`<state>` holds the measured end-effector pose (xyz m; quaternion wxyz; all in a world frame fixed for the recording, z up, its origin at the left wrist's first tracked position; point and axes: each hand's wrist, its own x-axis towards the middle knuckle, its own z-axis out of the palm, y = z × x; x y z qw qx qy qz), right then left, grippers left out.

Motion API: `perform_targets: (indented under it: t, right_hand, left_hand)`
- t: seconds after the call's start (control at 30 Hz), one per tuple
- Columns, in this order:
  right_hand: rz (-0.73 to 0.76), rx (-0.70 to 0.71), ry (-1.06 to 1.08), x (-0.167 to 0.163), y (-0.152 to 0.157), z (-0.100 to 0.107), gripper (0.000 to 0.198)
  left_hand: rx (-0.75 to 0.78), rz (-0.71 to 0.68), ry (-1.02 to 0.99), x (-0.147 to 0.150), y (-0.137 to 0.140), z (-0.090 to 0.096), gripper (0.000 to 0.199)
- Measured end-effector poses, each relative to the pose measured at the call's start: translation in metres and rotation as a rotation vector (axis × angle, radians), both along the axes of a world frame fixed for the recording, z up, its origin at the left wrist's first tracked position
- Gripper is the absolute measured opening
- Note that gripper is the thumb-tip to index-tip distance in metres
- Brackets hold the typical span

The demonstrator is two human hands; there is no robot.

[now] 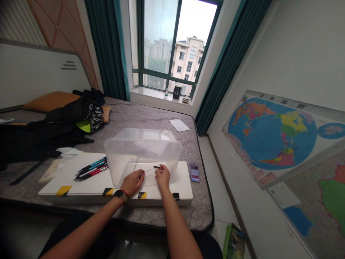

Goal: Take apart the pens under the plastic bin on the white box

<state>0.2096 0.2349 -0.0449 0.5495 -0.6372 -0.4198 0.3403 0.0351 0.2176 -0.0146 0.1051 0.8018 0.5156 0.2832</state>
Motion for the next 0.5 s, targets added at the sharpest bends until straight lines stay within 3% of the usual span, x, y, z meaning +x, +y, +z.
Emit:
perform_targets:
  t: [0.23,0.37,0.5]
  right_hand:
    - [-0.059,0.188,-0.303,-0.006,-0.019,0.012,0.021]
    - [0.128,0.106,-0.391,-0.005,-0.026,0.017,0.034]
    - [0.263,0.068,-0.366,0.000,-0.024,0.016,0.033]
  left_hand:
    - [0.017,-0.021,-0.018,0.000,0.001,-0.003,0.025]
    - [0.048,-0.088,-0.021,-0.001,0.002,-0.007,0.028]
    - [0.058,-0.172,0.022,-0.001,0.003,-0.008,0.029]
